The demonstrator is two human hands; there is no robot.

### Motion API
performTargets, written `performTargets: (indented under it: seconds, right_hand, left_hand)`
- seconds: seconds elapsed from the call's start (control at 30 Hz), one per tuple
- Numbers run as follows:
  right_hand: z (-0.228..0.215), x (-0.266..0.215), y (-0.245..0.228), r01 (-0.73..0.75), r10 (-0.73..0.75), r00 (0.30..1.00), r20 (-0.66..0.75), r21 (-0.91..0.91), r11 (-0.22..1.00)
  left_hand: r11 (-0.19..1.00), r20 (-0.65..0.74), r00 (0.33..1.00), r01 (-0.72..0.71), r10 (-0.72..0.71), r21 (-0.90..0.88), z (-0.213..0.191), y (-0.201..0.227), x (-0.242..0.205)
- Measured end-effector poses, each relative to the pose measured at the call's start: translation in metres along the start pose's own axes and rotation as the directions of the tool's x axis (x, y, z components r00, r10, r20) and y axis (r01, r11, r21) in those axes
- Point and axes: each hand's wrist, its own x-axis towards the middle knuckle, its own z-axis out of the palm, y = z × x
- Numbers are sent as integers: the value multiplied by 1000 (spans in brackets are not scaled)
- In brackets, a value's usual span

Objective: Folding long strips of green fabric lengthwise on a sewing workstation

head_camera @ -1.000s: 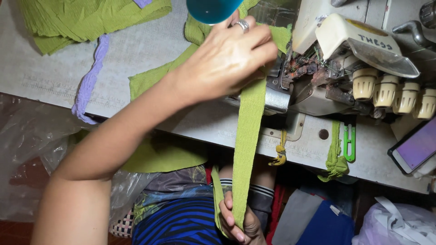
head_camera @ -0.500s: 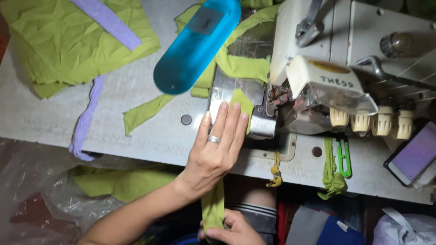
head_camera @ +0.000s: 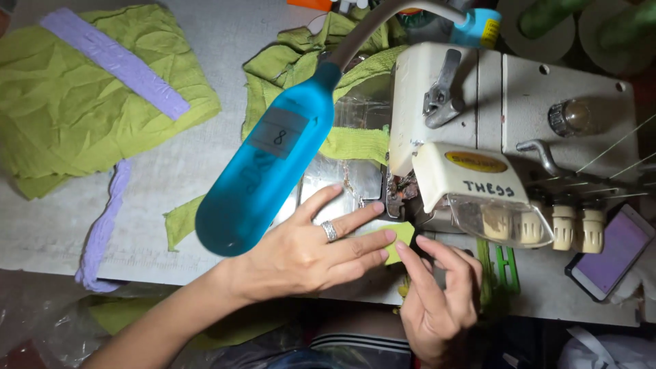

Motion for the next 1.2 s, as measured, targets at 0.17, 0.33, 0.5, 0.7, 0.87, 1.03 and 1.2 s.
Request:
performTargets:
  seconds: [0.17, 0.33, 0.5, 0.7, 0.87, 1.03, 1.2]
  right_hand:
    - [4, 7, 7, -39, 45, 996, 79, -69, 997]
    - [6, 10, 11, 16, -2, 995, 104, -138, 990]
    - [8, 12, 9, 16, -5, 997, 78, -146, 989]
    - [0, 5, 0, -65, 69, 997, 28, -98, 993]
    - [2, -22, -9, -162, 162, 982, -93, 16, 987]
    - [8, -49, -24, -257, 262, 965, 4, 210, 943]
    - [26, -58, -40, -449, 368, 891, 266, 390, 804]
  left_hand:
    - [1000, -6, 1000, 11, -11, -5, -4, -11, 13]
    - [990, 44, 998, 41, -48, 138, -6, -7, 15]
    - [978, 111, 991, 54, -78, 201, -13, -6, 15]
    - [979, 127, 983, 110, -133, 172, -9, -10, 16]
    - [981, 99, 980, 165, -175, 99, -1, -20, 17]
    - [957, 139, 962, 202, -233, 207, 11, -25, 19]
    - [937, 89, 943, 301, -320, 176, 4, -18, 37]
